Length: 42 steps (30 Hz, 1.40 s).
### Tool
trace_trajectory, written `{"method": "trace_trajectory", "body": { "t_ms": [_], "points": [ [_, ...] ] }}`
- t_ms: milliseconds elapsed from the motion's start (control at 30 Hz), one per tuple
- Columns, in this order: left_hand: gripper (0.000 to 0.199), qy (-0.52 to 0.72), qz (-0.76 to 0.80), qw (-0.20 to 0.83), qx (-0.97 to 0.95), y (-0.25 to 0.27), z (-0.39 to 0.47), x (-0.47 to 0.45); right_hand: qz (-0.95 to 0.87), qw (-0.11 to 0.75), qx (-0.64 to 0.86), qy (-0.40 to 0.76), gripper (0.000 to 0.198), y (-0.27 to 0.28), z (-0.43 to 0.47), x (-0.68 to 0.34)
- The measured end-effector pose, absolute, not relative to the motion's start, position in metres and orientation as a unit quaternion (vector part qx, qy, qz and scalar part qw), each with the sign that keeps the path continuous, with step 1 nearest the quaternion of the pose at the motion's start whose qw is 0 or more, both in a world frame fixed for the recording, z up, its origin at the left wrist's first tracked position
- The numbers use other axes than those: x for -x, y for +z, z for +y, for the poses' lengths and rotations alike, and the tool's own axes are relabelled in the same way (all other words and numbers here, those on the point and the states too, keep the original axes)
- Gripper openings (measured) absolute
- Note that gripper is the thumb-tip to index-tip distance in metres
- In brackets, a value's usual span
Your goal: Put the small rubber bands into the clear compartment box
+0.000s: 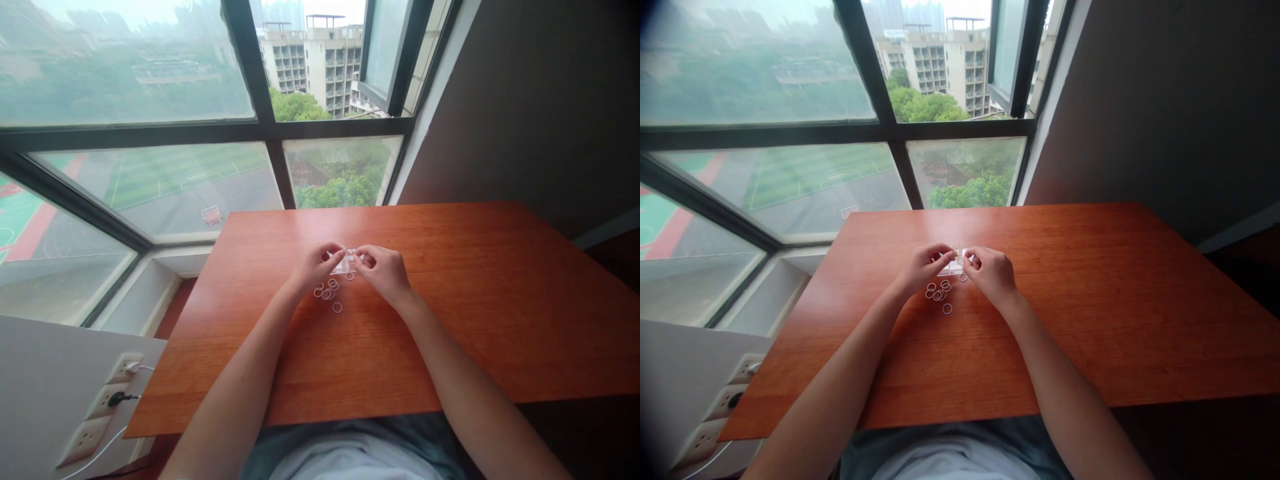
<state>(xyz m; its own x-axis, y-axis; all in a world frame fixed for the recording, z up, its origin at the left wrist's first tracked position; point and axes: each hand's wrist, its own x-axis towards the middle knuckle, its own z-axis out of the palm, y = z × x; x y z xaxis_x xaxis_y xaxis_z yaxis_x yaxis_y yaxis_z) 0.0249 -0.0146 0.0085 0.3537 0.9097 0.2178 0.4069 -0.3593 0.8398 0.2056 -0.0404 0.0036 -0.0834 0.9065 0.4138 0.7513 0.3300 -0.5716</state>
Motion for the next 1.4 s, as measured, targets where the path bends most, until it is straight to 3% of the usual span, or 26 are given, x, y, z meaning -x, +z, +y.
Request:
{"method": "trace_trajectory", "body": {
  "t_ms": [100,300,667,1067,1400],
  "points": [
    [0.032,0.343,0.423,0.393,-0.741,0.012,-0.018,-0.027,-0.724,0.368,0.576,0.096,0.018,0.004,-0.041,-0.206],
    [0.019,0.336,0.415,0.381,-0.755,0.008,-0.018,-0.030,-0.727,0.370,0.572,0.089,0.017,0.005,-0.043,-0.204],
    [0.016,0.390,0.496,0.266,-0.729,0.006,-0.008,-0.018,-0.732,0.362,0.572,0.080,0.018,0.004,-0.042,-0.205],
    [0.013,0.344,0.523,0.142,-0.767,-0.006,-0.002,-0.022,-0.741,0.343,0.572,0.079,0.018,0.004,-0.042,-0.204],
    [0.015,0.351,0.536,0.133,-0.756,-0.002,-0.003,-0.011,-0.745,0.327,0.575,0.086,0.017,0.002,-0.040,-0.205]
  ]
}}
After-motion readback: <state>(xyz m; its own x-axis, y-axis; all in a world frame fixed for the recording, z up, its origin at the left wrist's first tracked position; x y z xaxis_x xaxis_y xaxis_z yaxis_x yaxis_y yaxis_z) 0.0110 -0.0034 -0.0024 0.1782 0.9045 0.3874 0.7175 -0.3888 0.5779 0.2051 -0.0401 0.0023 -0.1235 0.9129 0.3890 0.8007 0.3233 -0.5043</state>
